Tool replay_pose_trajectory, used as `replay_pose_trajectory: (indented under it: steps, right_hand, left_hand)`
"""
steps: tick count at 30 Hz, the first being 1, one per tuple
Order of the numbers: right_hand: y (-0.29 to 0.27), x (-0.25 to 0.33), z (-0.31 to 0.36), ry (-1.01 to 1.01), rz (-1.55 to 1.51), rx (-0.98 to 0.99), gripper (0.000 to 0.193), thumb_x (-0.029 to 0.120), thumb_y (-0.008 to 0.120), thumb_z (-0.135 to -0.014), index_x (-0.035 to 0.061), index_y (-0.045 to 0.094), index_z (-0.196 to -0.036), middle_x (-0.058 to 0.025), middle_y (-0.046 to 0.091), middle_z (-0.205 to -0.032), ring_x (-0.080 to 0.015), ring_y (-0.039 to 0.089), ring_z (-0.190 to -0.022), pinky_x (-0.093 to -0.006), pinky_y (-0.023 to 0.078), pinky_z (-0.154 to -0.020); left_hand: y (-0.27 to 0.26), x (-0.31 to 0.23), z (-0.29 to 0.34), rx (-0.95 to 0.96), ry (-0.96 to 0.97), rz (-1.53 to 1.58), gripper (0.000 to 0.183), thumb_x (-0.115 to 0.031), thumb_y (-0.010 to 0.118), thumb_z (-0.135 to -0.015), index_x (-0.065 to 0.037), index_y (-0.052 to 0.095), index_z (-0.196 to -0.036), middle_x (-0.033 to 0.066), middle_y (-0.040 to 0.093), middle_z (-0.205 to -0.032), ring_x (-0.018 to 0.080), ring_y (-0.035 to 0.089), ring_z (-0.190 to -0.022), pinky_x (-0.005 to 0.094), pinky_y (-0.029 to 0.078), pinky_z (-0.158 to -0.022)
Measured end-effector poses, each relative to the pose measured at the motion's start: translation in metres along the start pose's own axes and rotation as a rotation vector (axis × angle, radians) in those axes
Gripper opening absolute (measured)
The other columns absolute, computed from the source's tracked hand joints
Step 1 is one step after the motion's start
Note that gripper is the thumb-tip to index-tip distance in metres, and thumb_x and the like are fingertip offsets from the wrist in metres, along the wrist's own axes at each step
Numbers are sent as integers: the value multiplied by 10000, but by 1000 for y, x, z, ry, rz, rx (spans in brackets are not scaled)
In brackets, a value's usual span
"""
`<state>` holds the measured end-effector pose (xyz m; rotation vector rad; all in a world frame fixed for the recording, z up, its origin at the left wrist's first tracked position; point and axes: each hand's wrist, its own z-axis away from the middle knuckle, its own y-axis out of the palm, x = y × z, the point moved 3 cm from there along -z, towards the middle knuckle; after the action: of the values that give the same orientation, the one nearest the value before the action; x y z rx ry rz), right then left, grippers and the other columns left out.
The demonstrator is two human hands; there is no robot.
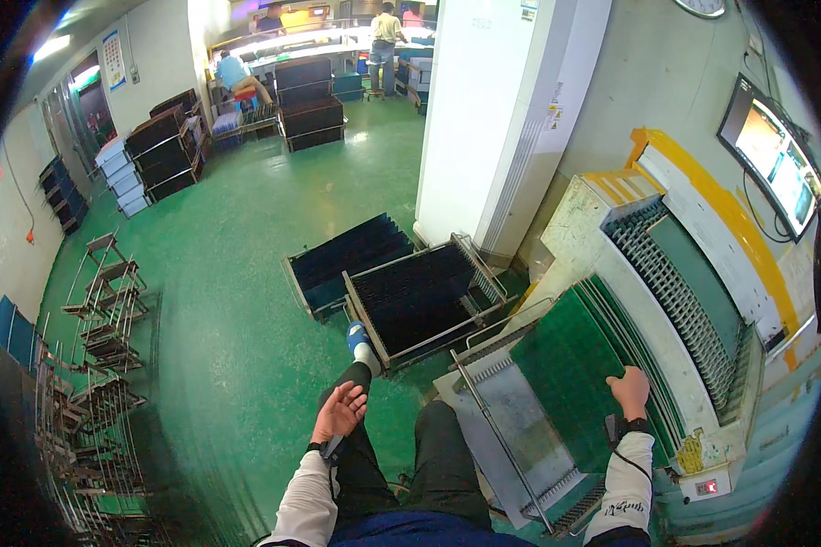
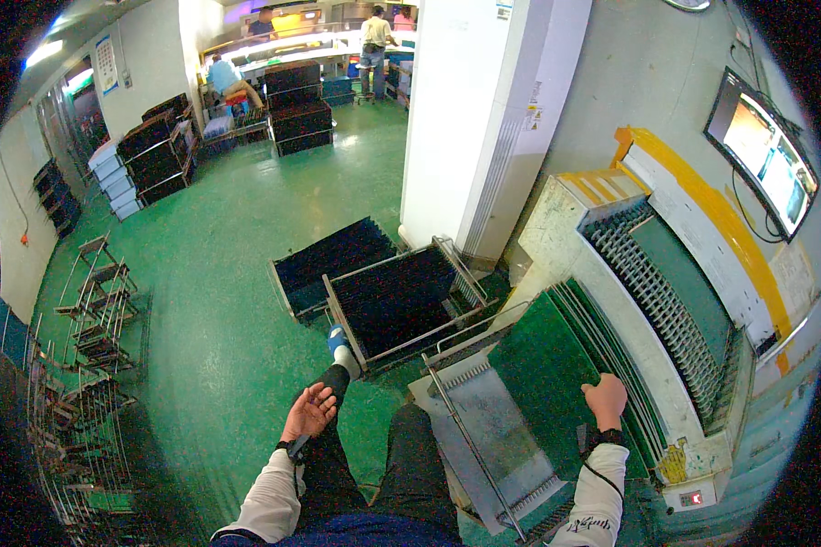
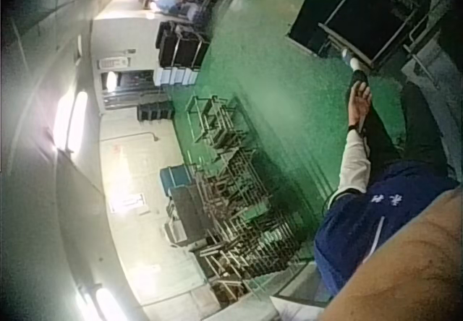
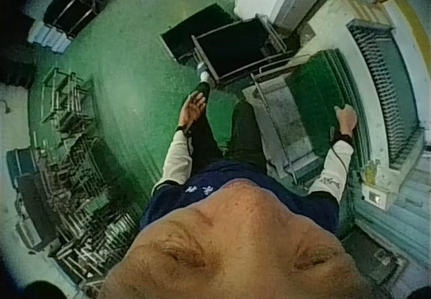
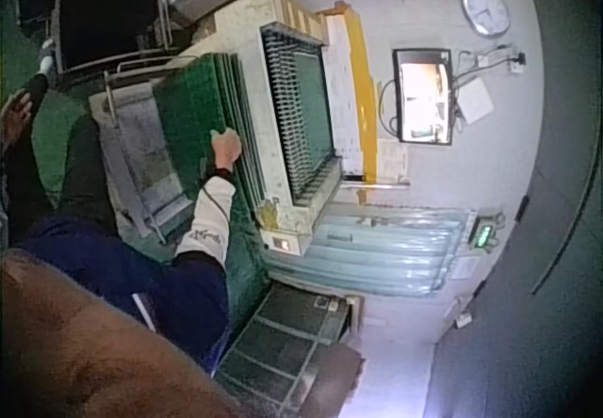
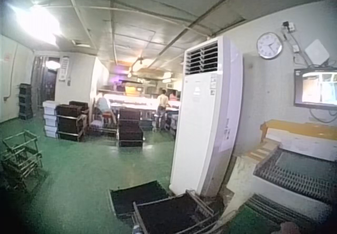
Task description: Transfer green circuit boards from a vertical rack into a processing machine and then to a separate storage rack.
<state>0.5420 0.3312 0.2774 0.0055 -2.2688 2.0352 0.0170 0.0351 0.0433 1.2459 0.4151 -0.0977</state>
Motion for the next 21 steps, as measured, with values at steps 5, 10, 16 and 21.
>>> replay_pose_trajectory:
  steps: [5,10,16,21]
  right_hand:
    - [1,-2,0,-12,-3,-24,379,318,780,-650,27,670,-866,-186,671,-895,-354,642,-863,-441,506,-747]
    - [-6,8,4,-2,-13,-9,354,296,777,-646,37,687,-870,-192,672,-885,-358,642,-857,-445,501,-747]
    - [-4,4,2,-16,-23,-12,358,307,781,-649,30,676,-851,-190,671,-890,-356,644,-850,-441,507,-738]
    - [3,-2,-1,-26,1,-49,355,309,779,-655,33,678,-855,-187,671,-892,-352,643,-857,-441,506,-741]
  left_hand:
    - [4,0,2,-41,6,-16,362,-357,463,-971,-101,519,-1220,78,627,-1136,250,608,-1011,392,474,-891]
    - [5,-1,3,-51,6,-19,364,-358,471,-967,-98,520,-1218,77,630,-1125,249,608,-1007,393,474,-891]
    - [6,-1,2,-37,5,-20,360,-355,478,-964,-101,520,-1216,74,629,-1124,247,603,-1011,399,468,-894]
    - [6,0,2,-51,14,-40,366,-359,486,-960,-101,520,-1216,73,627,-1123,242,604,-1004,395,469,-887]
